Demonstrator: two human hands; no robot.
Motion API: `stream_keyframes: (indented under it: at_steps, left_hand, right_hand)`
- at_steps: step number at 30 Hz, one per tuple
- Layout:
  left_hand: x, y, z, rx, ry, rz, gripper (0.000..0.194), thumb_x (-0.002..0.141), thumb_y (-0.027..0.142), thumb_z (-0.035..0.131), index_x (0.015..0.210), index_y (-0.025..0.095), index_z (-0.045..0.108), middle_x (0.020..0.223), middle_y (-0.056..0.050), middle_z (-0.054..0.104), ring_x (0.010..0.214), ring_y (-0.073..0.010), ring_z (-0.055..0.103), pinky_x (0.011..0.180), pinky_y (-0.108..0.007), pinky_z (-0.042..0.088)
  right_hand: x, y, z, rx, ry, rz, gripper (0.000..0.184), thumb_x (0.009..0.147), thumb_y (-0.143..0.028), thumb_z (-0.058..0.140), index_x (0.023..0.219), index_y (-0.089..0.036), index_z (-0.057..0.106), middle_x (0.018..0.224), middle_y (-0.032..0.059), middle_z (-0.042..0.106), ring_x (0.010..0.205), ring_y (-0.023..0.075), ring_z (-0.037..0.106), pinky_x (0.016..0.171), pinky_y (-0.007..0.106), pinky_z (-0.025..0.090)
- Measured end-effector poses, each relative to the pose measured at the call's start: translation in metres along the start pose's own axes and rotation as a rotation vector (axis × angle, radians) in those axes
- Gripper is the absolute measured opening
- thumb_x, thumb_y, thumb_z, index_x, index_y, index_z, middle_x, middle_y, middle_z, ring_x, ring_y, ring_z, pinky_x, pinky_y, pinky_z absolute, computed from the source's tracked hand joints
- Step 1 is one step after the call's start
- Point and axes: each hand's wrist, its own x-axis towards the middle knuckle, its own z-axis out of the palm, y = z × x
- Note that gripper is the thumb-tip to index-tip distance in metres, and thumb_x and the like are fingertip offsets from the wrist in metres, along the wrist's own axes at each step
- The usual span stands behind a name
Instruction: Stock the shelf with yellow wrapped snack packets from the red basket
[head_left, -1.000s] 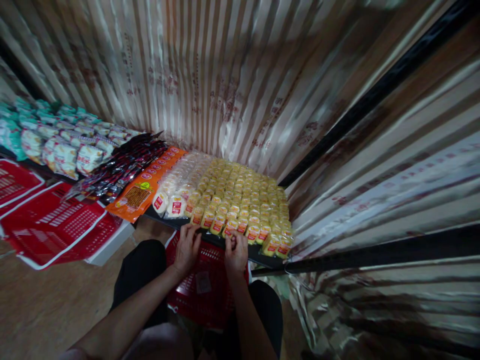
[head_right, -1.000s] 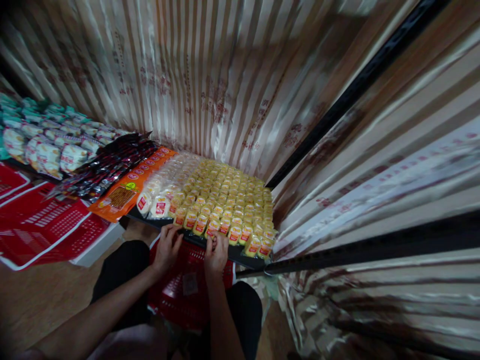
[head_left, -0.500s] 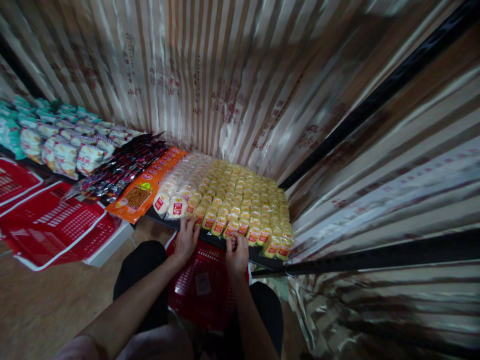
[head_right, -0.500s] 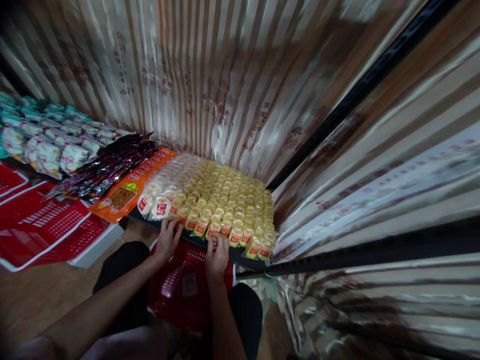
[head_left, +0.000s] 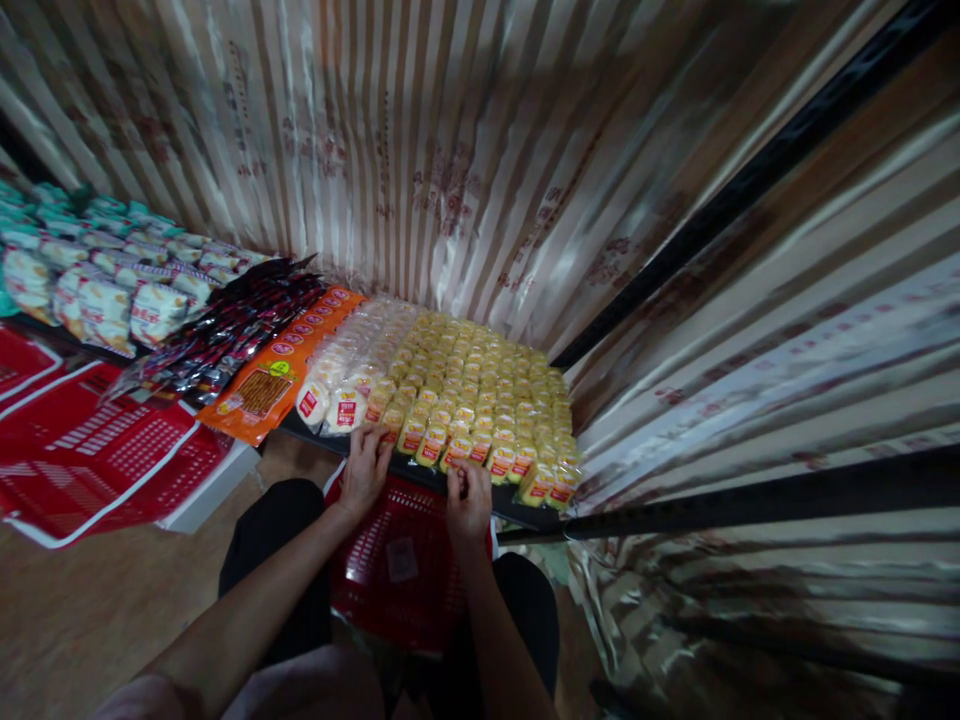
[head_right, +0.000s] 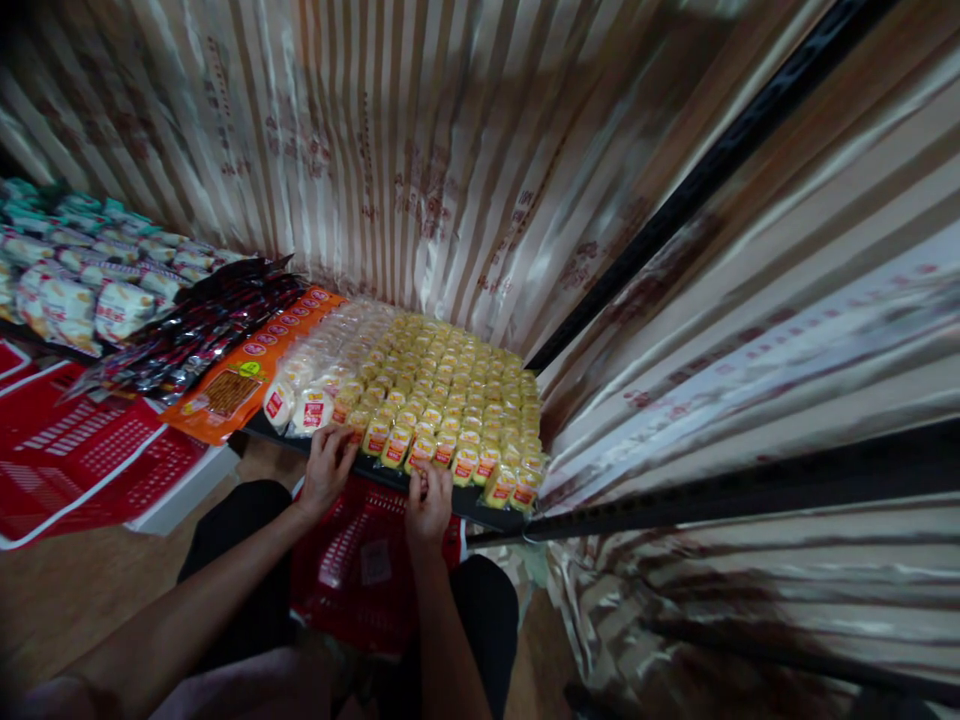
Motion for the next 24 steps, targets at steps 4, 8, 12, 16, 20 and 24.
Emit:
stream_keyframes:
  at_steps: [4,8,12,16,20,24]
  left_hand:
    - [-0.0034,-0.0033,-0.0005,0.01,0.007,0.008,0.022,0.086,0.019,0.047,0.107,0.019,0.051,0.103,-0.007,0.047,0.1,-0.0178,0.052,0.088,-0.035,0.049]
    - [-0.005,-0.0055,0.0002,0.01,0.014,0.017,0.021,0.086,0.02,0.048,0.107,0.019,0.051,0.101,-0.007,0.046,0.097,-0.0175,0.053,0.085,-0.034,0.05]
    - [-0.005,-0.0053,0.0001,0.004,0.009,0.019,0.02,0.086,0.021,0.048,0.105,0.018,0.051,0.101,-0.007,0.045,0.091,-0.0163,0.054,0.082,-0.032,0.051]
    - [-0.0041,-0.0046,-0.0008,-0.001,-0.004,0.013,0.02,0.085,0.021,0.049,0.105,0.018,0.051,0.101,-0.007,0.045,0.087,-0.0153,0.055,0.08,-0.032,0.052]
    - [-0.0038,-0.0036,-0.0016,0.003,-0.016,0.019,0.021,0.085,0.022,0.048,0.106,0.018,0.05,0.102,-0.008,0.046,0.091,-0.0169,0.055,0.081,-0.033,0.052]
    - [-0.0047,-0.0028,-0.0017,0.005,-0.001,0.014,0.022,0.085,0.023,0.048,0.107,0.019,0.05,0.102,-0.008,0.046,0.091,-0.0174,0.055,0.08,-0.034,0.052]
  right_hand:
    - [-0.0013,0.005,0.0019,0.028,0.046,0.018,0.019,0.085,-0.03,0.047,0.093,-0.017,0.058,0.091,0.0067,0.052,0.067,0.0111,0.05,0.06,0.025,0.049]
    - [-0.0001,0.003,0.0031,0.047,0.06,0.05,0.026,0.084,-0.031,0.048,0.104,-0.016,0.054,0.101,0.0094,0.05,0.069,0.0106,0.051,0.055,0.023,0.048]
    - [0.0026,-0.0028,0.001,-0.008,-0.006,0.011,0.024,0.086,-0.029,0.045,0.103,-0.017,0.058,0.106,0.0107,0.051,0.074,0.0117,0.054,0.062,0.026,0.05]
    - [0.0044,-0.0033,-0.0009,-0.051,-0.007,-0.04,0.026,0.087,-0.027,0.042,0.105,-0.018,0.059,0.108,0.012,0.055,0.097,0.0186,0.054,0.07,0.03,0.05]
    - [0.0046,-0.0029,-0.0005,-0.044,-0.009,-0.02,0.029,0.086,-0.027,0.042,0.108,-0.017,0.058,0.108,0.0126,0.055,0.103,0.0198,0.051,0.069,0.029,0.051]
    - [0.0028,-0.0033,0.0015,-0.032,-0.02,0.0,0.027,0.086,-0.027,0.042,0.104,-0.019,0.061,0.107,0.012,0.053,0.105,0.0199,0.05,0.069,0.029,0.052]
